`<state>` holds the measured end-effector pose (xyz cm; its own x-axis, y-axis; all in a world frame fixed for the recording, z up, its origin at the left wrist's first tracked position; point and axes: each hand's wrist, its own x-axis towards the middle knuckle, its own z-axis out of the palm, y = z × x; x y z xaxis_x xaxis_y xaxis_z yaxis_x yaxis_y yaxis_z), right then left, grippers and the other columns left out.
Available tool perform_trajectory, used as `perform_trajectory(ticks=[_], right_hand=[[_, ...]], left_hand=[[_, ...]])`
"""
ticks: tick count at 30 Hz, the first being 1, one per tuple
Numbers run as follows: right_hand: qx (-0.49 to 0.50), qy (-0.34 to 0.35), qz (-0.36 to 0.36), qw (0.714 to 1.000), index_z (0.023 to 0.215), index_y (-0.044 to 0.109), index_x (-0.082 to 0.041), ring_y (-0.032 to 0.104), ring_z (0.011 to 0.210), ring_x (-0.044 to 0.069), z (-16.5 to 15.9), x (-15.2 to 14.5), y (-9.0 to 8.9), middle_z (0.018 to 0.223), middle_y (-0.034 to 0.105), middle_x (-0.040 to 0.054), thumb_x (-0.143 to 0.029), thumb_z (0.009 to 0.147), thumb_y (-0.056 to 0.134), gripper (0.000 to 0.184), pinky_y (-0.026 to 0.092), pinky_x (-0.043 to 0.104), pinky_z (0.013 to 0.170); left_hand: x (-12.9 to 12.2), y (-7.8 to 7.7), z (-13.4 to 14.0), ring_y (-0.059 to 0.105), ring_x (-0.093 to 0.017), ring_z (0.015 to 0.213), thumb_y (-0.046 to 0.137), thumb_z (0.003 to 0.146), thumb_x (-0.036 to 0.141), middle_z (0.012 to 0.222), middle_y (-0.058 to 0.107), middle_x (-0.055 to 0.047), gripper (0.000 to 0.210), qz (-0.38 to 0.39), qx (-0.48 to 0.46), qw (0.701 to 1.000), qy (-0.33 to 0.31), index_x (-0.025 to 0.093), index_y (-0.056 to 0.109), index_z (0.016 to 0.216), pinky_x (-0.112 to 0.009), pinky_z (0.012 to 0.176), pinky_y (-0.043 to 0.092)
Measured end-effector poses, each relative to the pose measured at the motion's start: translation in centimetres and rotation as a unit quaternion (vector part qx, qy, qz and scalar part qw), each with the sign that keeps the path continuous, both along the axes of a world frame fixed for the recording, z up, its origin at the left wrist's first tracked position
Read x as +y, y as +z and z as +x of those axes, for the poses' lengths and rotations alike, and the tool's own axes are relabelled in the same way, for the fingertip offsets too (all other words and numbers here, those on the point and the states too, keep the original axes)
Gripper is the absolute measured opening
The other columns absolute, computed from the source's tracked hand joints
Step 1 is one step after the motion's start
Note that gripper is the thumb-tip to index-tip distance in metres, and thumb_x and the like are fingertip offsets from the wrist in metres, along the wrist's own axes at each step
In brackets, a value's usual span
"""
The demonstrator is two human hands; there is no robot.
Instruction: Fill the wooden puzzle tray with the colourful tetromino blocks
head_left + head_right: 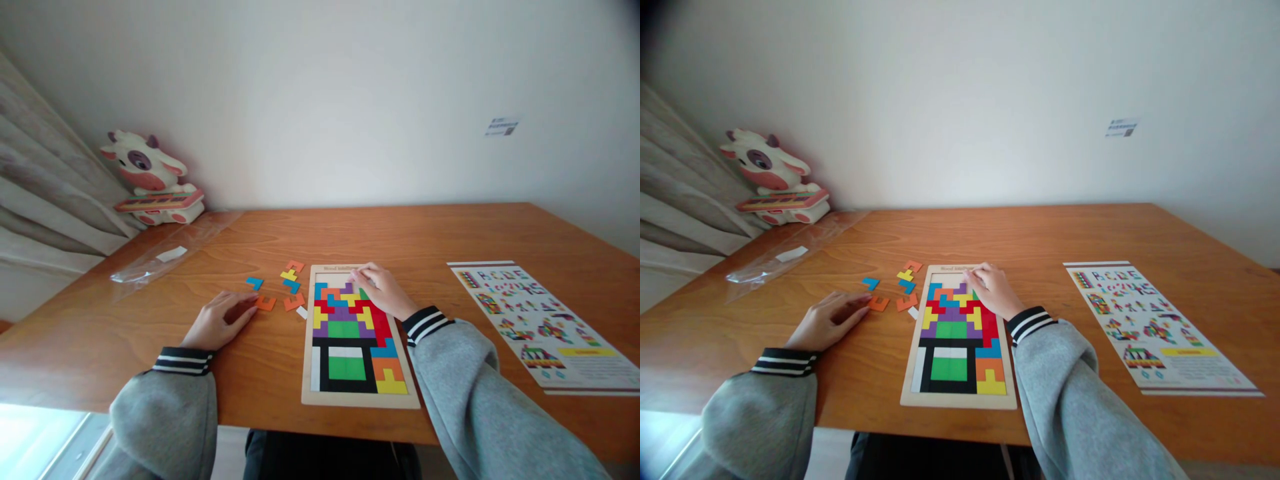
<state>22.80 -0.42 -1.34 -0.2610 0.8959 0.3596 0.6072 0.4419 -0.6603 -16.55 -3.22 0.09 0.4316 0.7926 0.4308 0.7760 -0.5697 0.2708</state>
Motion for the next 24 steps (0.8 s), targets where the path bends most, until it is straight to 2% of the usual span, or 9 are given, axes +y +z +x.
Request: perform_trajectory(ticks=[4, 10, 19, 24], right_hand=[[-0.005, -0.001, -0.007, 1.0, 0.092, 0.076, -0.023, 0.064, 0.097, 0.023, 0.0, 0.0, 0.0, 0.096, 0.068, 0.0084, -0.057, 0.101, 0.035, 0.054, 0.048, 0.039, 0.092], [-0.005, -0.002, -0.005, 1.0, 0.091, 0.075, -0.022, 0.063, 0.098, 0.023, 0.0, 0.0, -0.2, 0.096, 0.068, 0.0086, -0.054, 0.101, 0.038, 0.05, 0.047, 0.039, 0.093], [-0.008, -0.005, -0.004, 1.0, 0.091, 0.074, -0.023, 0.064, 0.097, 0.023, 0.0, -0.1, 0.0, 0.095, 0.068, 0.0076, -0.053, 0.101, 0.04, 0.047, 0.048, 0.038, 0.091], [-0.002, -0.01, -0.01, 1.0, 0.094, 0.074, -0.023, 0.063, 0.095, 0.023, 0.0, 0.0, -0.1, 0.094, 0.068, 0.0081, -0.055, 0.1, 0.041, 0.047, 0.048, 0.038, 0.089]], left_hand=[[-0.1, 0.2, 1.0, 0.068, -0.024, 0.104, 0.062, 0.09, 0.047, 0.113, 0.074, -0.007, 0.037, -0.012, 0.008, 1.0, -0.012, 0.023, 0.068, 0.118, -0.038, 0.094, 0.056], [0.1, 0.1, 1.9, 0.069, -0.022, 0.101, 0.061, 0.091, 0.048, 0.111, 0.074, -0.006, 0.034, -0.038, -0.014, 0.999, -0.013, 0.024, 0.07, 0.113, -0.037, 0.092, 0.057], [0.1, 0.3, 2.7, 0.072, -0.02, 0.094, 0.063, 0.09, 0.047, 0.102, 0.076, -0.004, 0.028, -0.026, -0.037, 0.998, -0.033, 0.024, 0.072, 0.105, -0.032, 0.087, 0.059], [0.2, 0.5, 2.7, 0.073, -0.019, 0.092, 0.056, 0.096, 0.043, 0.102, 0.077, -0.003, 0.027, 0.004, -0.033, 0.998, -0.059, 0.026, 0.072, 0.108, -0.031, 0.087, 0.06]])
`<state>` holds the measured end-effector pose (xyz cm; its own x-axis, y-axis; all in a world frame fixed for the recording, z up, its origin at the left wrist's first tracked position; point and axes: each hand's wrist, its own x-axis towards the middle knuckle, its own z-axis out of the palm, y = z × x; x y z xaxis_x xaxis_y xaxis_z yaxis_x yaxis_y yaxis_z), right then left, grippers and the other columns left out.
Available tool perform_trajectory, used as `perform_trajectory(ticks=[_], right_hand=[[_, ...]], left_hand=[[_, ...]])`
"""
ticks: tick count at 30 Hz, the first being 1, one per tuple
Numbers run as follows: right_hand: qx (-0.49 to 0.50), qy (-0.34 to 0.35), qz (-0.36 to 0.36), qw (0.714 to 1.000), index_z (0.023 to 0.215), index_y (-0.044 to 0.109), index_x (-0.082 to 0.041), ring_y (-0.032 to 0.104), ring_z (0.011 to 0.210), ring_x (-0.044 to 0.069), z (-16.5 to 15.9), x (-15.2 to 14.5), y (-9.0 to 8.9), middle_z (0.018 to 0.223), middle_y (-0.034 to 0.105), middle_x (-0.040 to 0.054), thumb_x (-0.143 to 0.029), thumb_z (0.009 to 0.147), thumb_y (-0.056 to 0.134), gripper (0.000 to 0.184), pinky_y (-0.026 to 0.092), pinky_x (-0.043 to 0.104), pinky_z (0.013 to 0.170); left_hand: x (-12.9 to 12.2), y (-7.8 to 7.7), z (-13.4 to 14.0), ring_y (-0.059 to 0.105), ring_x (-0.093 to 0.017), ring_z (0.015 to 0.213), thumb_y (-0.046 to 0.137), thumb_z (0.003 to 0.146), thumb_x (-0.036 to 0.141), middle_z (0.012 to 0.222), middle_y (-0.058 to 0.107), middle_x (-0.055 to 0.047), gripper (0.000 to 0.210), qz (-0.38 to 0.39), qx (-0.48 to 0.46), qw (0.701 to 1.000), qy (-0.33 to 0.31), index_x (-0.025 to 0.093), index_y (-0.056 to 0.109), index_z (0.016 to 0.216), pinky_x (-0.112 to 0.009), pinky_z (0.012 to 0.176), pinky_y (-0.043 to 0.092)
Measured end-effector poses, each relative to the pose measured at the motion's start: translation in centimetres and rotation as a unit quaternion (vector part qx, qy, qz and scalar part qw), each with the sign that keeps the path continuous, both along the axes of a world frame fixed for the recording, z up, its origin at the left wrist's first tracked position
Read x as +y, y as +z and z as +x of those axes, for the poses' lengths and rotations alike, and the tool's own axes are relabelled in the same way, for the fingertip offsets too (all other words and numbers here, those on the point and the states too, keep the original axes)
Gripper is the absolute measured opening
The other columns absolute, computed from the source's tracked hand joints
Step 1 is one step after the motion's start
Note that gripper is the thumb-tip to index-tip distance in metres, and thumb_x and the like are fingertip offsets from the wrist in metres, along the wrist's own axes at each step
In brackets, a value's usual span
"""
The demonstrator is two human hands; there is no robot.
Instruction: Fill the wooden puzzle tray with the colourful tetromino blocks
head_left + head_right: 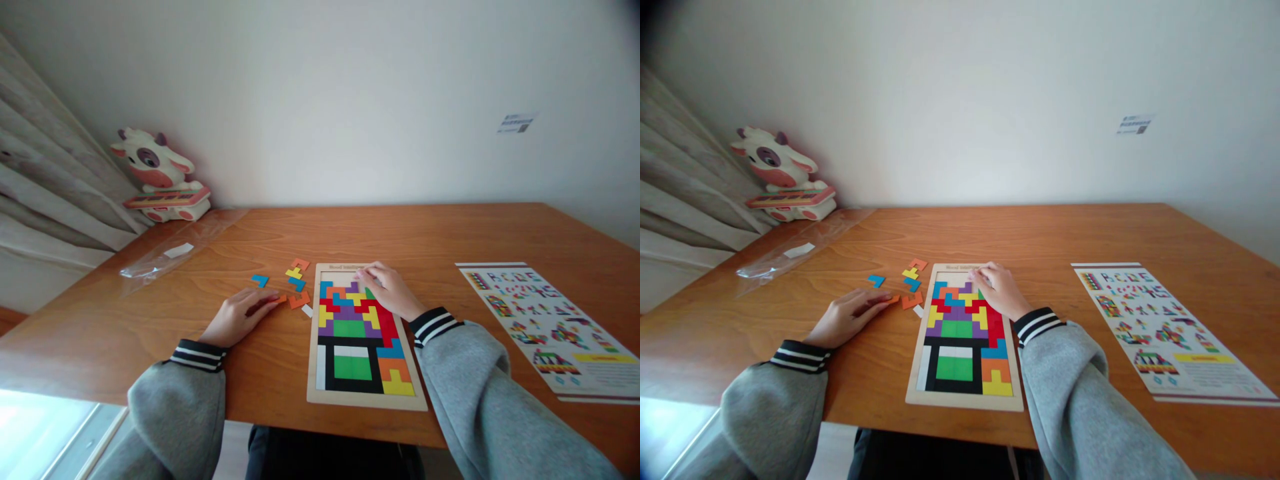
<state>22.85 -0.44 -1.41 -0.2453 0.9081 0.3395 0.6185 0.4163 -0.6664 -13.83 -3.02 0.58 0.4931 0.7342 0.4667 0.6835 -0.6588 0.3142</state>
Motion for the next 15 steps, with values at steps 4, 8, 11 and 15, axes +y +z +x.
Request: perform_trajectory(ticks=[4, 8, 11, 15], right_hand=[[0.003, -0.001, 0.001, 1.0, 0.093, 0.074, -0.022, 0.063, 0.094, 0.022, 0.0, 0.1, 0.0, 0.094, 0.068, 0.0083, -0.057, 0.1, 0.039, 0.05, 0.048, 0.038, 0.088], [0.001, -0.001, -0.003, 1.0, 0.093, 0.074, -0.022, 0.062, 0.093, 0.022, 0.0, 0.1, 0.0, 0.093, 0.068, 0.0084, -0.057, 0.1, 0.039, 0.05, 0.048, 0.038, 0.087], [0.008, 0.001, -0.007, 1.0, 0.097, 0.073, -0.021, 0.063, 0.092, 0.022, 0.0, 0.1, 0.0, 0.094, 0.068, 0.0085, -0.057, 0.099, 0.041, 0.048, 0.049, 0.037, 0.085], [0.048, -0.007, -0.012, 0.999, 0.098, 0.072, -0.021, 0.065, 0.092, 0.022, 0.1, 0.2, -0.1, 0.096, 0.069, 0.0086, -0.059, 0.098, 0.043, 0.047, 0.051, 0.035, 0.083]], left_hand=[[0.3, 0.5, 0.0, 0.074, -0.019, 0.088, 0.052, 0.098, 0.034, 0.1, 0.077, -0.005, 0.03, 0.044, 0.035, 0.998, -0.011, 0.024, 0.068, 0.122, -0.03, 0.085, 0.06], [1.0, 0.9, 1.7, 0.074, -0.017, 0.085, 0.055, 0.098, 0.031, 0.103, 0.076, -0.006, 0.034, 0.062, 0.029, 0.997, -0.026, 0.023, 0.063, 0.129, -0.026, 0.08, 0.06], [2.3, 1.2, 4.4, 0.073, -0.017, 0.09, 0.056, 0.097, 0.03, 0.11, 0.075, -0.008, 0.032, 0.065, -0.013, 0.997, -0.046, 0.022, 0.064, 0.127, -0.026, 0.081, 0.06], [4.5, 1.3, 8.3, 0.071, -0.018, 0.097, 0.054, 0.097, 0.026, 0.108, 0.075, -0.007, 0.023, 0.053, -0.075, 0.993, -0.072, 0.022, 0.073, 0.109, -0.031, 0.089, 0.058]])
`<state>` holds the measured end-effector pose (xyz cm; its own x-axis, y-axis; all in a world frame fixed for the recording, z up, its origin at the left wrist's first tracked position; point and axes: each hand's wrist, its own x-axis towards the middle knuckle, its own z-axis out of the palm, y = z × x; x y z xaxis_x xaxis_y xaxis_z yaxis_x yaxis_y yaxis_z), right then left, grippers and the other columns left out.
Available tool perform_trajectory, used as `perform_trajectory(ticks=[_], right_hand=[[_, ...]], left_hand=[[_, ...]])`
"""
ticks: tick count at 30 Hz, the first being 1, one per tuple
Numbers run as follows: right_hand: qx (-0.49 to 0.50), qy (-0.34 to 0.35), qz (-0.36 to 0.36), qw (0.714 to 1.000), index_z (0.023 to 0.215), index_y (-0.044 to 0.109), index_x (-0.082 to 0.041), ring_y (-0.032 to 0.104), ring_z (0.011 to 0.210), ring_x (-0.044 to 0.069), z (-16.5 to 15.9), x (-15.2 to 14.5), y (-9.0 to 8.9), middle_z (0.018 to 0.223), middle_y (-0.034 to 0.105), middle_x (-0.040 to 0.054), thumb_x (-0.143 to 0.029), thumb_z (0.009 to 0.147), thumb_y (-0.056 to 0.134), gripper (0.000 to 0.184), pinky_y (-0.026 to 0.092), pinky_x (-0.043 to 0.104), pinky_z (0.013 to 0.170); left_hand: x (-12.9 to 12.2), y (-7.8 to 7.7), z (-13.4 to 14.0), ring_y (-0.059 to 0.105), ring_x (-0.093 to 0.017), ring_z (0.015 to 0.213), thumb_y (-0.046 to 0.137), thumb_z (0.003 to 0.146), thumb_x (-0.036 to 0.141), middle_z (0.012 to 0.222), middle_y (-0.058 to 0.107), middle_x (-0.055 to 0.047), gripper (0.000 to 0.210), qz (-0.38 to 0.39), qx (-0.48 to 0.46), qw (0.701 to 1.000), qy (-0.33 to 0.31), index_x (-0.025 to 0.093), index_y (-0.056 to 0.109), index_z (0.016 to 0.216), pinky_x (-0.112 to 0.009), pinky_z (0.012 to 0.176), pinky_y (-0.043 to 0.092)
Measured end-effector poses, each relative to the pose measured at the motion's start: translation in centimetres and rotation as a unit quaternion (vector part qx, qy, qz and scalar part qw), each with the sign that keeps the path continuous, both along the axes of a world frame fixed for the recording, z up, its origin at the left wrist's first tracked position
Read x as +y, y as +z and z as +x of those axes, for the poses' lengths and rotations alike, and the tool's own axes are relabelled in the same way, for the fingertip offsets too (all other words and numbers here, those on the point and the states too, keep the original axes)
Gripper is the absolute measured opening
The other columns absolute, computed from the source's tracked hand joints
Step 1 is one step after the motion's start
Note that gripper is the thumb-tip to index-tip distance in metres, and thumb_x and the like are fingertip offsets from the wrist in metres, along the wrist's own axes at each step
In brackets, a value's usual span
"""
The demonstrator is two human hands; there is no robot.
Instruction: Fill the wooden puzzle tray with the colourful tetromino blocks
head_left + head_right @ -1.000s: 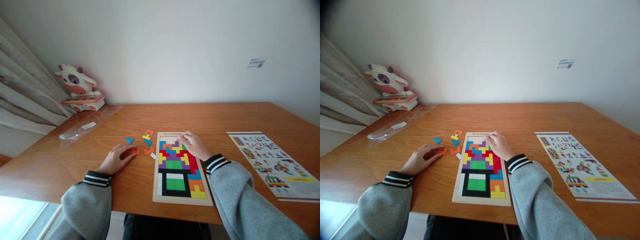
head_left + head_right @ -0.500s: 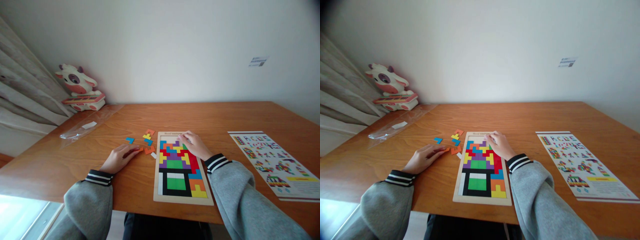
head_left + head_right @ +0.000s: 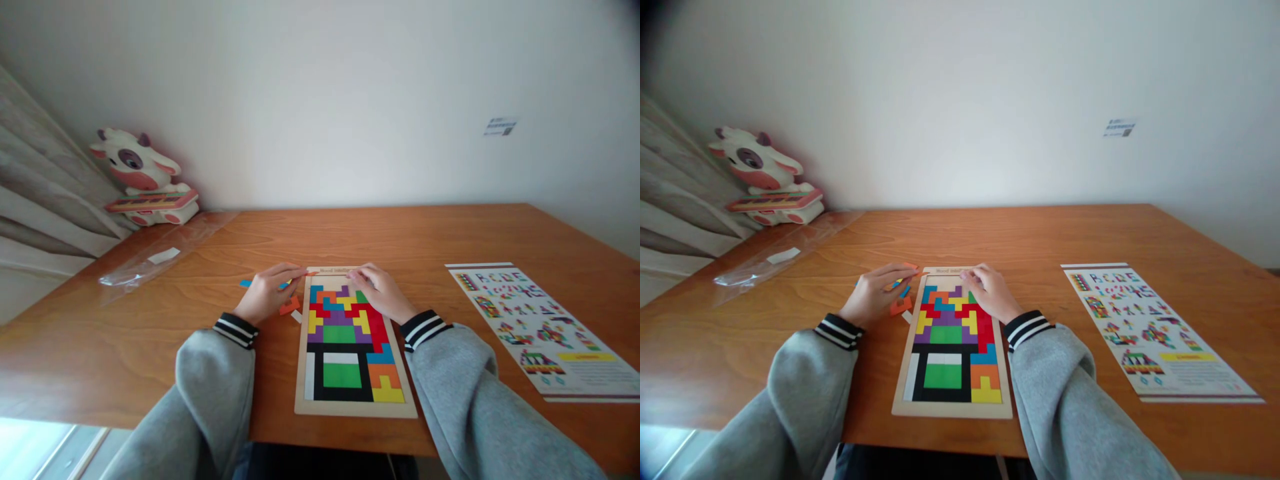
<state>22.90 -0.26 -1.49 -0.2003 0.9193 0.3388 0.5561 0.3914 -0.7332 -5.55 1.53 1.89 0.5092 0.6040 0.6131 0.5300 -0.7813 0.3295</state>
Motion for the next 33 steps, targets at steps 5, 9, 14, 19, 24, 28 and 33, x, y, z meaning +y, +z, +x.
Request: perform_trajectory(ticks=[5, 9, 14, 19, 24, 28, 33], right_hand=[[0.022, -0.012, 0.008, 1.0, 0.093, 0.07, -0.021, 0.065, 0.091, 0.022, 0.0, 0.0, 0.0, 0.096, 0.069, 0.009, -0.061, 0.097, 0.043, 0.048, 0.051, 0.034, 0.083], [0.018, -0.009, 0.002, 1.0, 0.095, 0.07, -0.021, 0.065, 0.091, 0.022, 0.0, -0.1, 0.1, 0.096, 0.069, 0.0092, -0.059, 0.097, 0.043, 0.047, 0.051, 0.035, 0.082], [0.033, -0.011, -0.006, 0.999, 0.097, 0.07, -0.022, 0.065, 0.092, 0.021, 0.0, -0.2, 0.2, 0.098, 0.068, 0.0088, -0.057, 0.098, 0.045, 0.043, 0.052, 0.034, 0.083], [0.026, -0.012, -0.007, 1.0, 0.097, 0.07, -0.021, 0.065, 0.091, 0.022, 0.0, -0.3, 0.3, 0.095, 0.069, 0.0086, -0.057, 0.097, 0.045, 0.044, 0.051, 0.034, 0.081], [0.031, -0.021, -0.003, 0.999, 0.097, 0.07, -0.021, 0.064, 0.089, 0.021, 0.0, -0.3, 0.2, 0.095, 0.069, 0.0084, -0.058, 0.097, 0.045, 0.045, 0.051, 0.034, 0.08], [0.045, -0.031, 0.004, 0.999, 0.094, 0.07, -0.019, 0.064, 0.086, 0.021, 0.1, -0.2, 0.0, 0.093, 0.069, 0.0084, -0.057, 0.097, 0.046, 0.045, 0.05, 0.033, 0.077], [0.046, -0.021, 0.0, 0.999, 0.096, 0.07, -0.019, 0.064, 0.089, 0.021, 0.0, -0.3, 0.1, 0.096, 0.068, 0.0086, -0.053, 0.098, 0.047, 0.042, 0.049, 0.033, 0.08]], left_hand=[[1.5, -1.0, 2.2, 0.065, -0.02, 0.095, 0.063, 0.089, 0.022, 0.104, 0.071, -0.006, 0.015, 0.025, -0.036, 0.998, 0.044, 0.025, 0.077, 0.087, -0.038, 0.087, 0.055], [1.0, -2.1, 2.3, 0.064, -0.017, 0.081, 0.061, 0.09, 0.023, 0.091, 0.069, -0.005, 0.015, -0.042, -0.065, 0.995, 0.056, 0.023, 0.076, 0.092, -0.031, 0.075, 0.056], [0.4, -2.6, 2.8, 0.07, -0.017, 0.079, 0.058, 0.09, 0.028, 0.094, 0.074, -0.006, 0.021, -0.16, -0.137, 0.975, 0.066, 0.018, 0.071, 0.102, -0.03, 0.073, 0.06], [0.3, -2.3, 2.9, 0.072, -0.023, 0.097, 0.058, 0.088, 0.031, 0.107, 0.075, -0.011, 0.026, -0.258, -0.223, 0.939, 0.048, 0.015, 0.07, 0.105, -0.035, 0.085, 0.061], [0.1, -1.7, 2.9, 0.071, -0.025, 0.098, 0.064, 0.087, 0.044, 0.11, 0.074, -0.013, 0.037, -0.322, -0.295, 0.898, 0.048, 0.014, 0.068, 0.108, -0.039, 0.088, 0.059], [0.2, -2.1, 3.3, 0.072, -0.023, 0.093, 0.075, 0.077, 0.05, 0.112, 0.073, -0.013, 0.047, -0.345, -0.308, 0.885, 0.055, 0.014, 0.066, 0.107, -0.037, 0.085, 0.059], [0.8, -2.6, 3.5, 0.073, -0.022, 0.09, 0.071, 0.081, 0.047, 0.1, 0.076, -0.009, 0.048, -0.326, -0.274, 0.904, 0.044, 0.016, 0.064, 0.117, -0.034, 0.083, 0.059]])
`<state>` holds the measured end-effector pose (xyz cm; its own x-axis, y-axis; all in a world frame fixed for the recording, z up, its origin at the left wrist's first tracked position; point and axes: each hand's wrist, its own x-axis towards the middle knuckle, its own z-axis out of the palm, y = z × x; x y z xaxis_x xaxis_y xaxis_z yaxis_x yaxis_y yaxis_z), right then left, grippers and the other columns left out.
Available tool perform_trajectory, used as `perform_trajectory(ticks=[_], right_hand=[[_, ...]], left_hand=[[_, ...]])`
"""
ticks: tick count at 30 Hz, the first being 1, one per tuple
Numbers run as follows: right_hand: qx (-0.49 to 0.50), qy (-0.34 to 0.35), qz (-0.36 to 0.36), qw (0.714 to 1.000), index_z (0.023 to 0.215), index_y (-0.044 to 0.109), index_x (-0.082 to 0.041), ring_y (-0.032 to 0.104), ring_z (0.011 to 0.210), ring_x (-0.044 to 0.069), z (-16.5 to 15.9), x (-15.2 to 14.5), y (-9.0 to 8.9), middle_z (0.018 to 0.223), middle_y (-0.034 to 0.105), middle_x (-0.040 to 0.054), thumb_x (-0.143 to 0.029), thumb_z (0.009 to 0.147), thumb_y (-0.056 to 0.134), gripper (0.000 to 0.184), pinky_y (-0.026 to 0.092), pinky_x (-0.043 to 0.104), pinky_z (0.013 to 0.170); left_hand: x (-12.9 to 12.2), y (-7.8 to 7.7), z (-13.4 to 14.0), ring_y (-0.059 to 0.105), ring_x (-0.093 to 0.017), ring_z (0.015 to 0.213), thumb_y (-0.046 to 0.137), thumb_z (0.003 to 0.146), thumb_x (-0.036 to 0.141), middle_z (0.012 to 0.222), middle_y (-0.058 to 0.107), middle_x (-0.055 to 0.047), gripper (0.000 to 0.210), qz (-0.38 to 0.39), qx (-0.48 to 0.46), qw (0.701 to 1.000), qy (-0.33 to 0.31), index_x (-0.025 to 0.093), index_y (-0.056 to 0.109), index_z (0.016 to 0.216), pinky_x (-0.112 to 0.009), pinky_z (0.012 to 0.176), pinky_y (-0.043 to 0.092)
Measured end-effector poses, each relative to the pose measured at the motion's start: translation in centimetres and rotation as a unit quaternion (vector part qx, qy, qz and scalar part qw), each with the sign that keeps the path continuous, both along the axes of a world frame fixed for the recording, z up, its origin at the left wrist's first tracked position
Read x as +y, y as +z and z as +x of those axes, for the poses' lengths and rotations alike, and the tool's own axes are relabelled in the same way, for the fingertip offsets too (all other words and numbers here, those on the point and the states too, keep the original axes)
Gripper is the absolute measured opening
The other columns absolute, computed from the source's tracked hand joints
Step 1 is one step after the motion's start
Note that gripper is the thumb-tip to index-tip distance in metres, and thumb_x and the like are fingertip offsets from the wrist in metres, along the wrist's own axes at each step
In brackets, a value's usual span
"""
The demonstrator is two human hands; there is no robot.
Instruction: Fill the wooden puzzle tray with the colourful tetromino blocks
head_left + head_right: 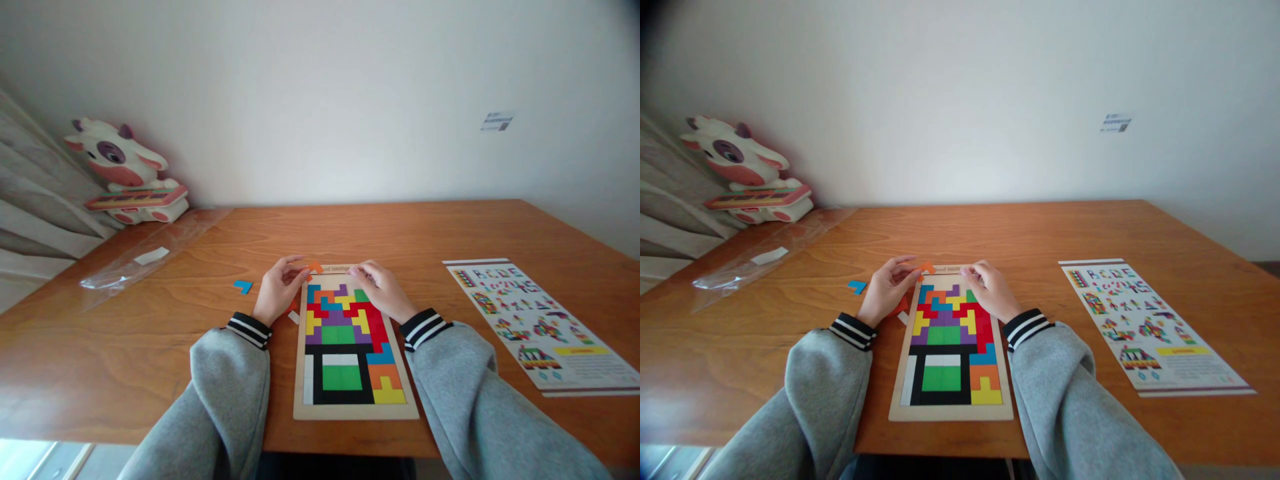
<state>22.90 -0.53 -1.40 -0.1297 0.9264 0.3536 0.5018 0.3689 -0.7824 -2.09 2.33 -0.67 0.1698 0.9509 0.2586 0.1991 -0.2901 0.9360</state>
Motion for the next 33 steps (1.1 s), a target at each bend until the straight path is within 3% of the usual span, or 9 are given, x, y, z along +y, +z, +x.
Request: perform_trajectory(ticks=[3, 7, 11, 14, 18, 21, 26, 29, 33], right_hand=[[-0.006, 0.004, 0.008, 1.0, 0.095, 0.07, -0.02, 0.064, 0.09, 0.021, 0.0, 0.0, 0.0, 0.096, 0.068, 0.0085, -0.052, 0.098, 0.047, 0.039, 0.049, 0.034, 0.082], [-0.018, -0.001, 0.011, 1.0, 0.094, 0.07, -0.018, 0.064, 0.09, 0.021, 0.0, 0.1, -0.1, 0.095, 0.068, 0.0094, -0.051, 0.098, 0.047, 0.04, 0.05, 0.034, 0.082], [-0.022, 0.004, 0.011, 1.0, 0.094, 0.07, -0.018, 0.065, 0.089, 0.021, 0.0, 0.1, -0.1, 0.095, 0.068, 0.0092, -0.051, 0.098, 0.047, 0.04, 0.05, 0.034, 0.081], [-0.022, 0.003, 0.006, 1.0, 0.095, 0.07, -0.019, 0.065, 0.089, 0.021, 0.1, 0.1, 0.0, 0.095, 0.068, 0.009, -0.052, 0.098, 0.047, 0.041, 0.051, 0.033, 0.08], [-0.016, -0.001, 0.001, 1.0, 0.095, 0.07, -0.019, 0.065, 0.088, 0.021, 0.0, 0.0, 0.2, 0.095, 0.068, 0.0089, -0.053, 0.098, 0.048, 0.041, 0.051, 0.033, 0.079], [-0.016, 0.003, 0.004, 1.0, 0.095, 0.07, -0.019, 0.064, 0.088, 0.021, 0.0, -0.1, 0.2, 0.095, 0.068, 0.0092, -0.052, 0.098, 0.048, 0.04, 0.051, 0.034, 0.079], [-0.019, 0.008, 0.005, 1.0, 0.095, 0.069, -0.019, 0.064, 0.089, 0.021, 0.1, 0.0, 0.1, 0.096, 0.068, 0.0096, -0.051, 0.098, 0.047, 0.039, 0.051, 0.035, 0.079], [-0.024, 0.008, 0.008, 1.0, 0.095, 0.069, -0.019, 0.064, 0.088, 0.021, 0.1, 0.0, 0.0, 0.095, 0.068, 0.0093, -0.05, 0.099, 0.047, 0.037, 0.05, 0.035, 0.079], [-0.033, 0.01, 0.006, 0.999, 0.095, 0.069, -0.019, 0.064, 0.088, 0.021, 0.1, -0.1, 0.1, 0.095, 0.068, 0.0093, -0.049, 0.099, 0.048, 0.037, 0.051, 0.035, 0.078]], left_hand=[[0.7, -0.1, 0.0, 0.073, -0.021, 0.088, 0.066, 0.087, 0.044, 0.098, 0.077, -0.006, 0.031, 0.021, 0.115, 0.993, -0.001, 0.018, 0.073, 0.102, -0.032, 0.079, 0.058], [1.5, 0.0, 0.1, 0.07, -0.019, 0.076, 0.059, 0.092, 0.039, 0.088, 0.077, -0.003, 0.026, 0.077, 0.25, 0.965, -0.021, 0.022, 0.077, 0.101, -0.03, 0.068, 0.055], [1.7, 0.1, 0.1, 0.068, -0.021, 0.093, 0.06, 0.093, 0.032, 0.1, 0.076, -0.005, 0.019, 0.213, 0.273, 0.937, -0.035, 0.021, 0.076, 0.095, -0.036, 0.088, 0.053], [1.0, 0.4, -0.1, 0.067, -0.02, 0.099, 0.052, 0.097, 0.026, 0.107, 0.074, -0.007, 0.023, 0.268, 0.281, 0.92, -0.053, 0.02, 0.072, 0.108, -0.036, 0.092, 0.053], [-0.1, 0.9, -0.4, 0.068, -0.02, 0.098, 0.045, 0.096, 0.014, 0.109, 0.073, -0.007, 0.039, 0.315, 0.324, 0.882, -0.135, 0.021, 0.059, 0.132, -0.035, 0.088, 0.054], [-0.5, 0.9, -0.5, 0.068, -0.021, 0.102, 0.046, 0.092, 0.009, 0.111, 0.073, -0.007, 0.048, 0.328, 0.346, 0.865, -0.154, 0.021, 0.054, 0.137, -0.037, 0.09, 0.054], [-0.6, 0.6, -0.5, 0.067, -0.022, 0.105, 0.046, 0.09, 0.009, 0.115, 0.071, -0.009, 0.045, 0.304, 0.338, 0.88, -0.135, 0.02, 0.057, 0.132, -0.037, 0.092, 0.055], [-0.8, 0.6, -0.5, 0.069, -0.02, 0.093, 0.045, 0.092, 0.011, 0.106, 0.072, -0.008, 0.046, 0.281, 0.339, 0.889, -0.127, 0.019, 0.053, 0.136, -0.035, 0.086, 0.056], [-0.8, 0.6, -0.6, 0.066, -0.021, 0.098, 0.045, 0.092, 0.01, 0.107, 0.07, -0.009, 0.048, 0.291, 0.352, 0.879, -0.136, 0.02, 0.051, 0.139, -0.036, 0.089, 0.055]])
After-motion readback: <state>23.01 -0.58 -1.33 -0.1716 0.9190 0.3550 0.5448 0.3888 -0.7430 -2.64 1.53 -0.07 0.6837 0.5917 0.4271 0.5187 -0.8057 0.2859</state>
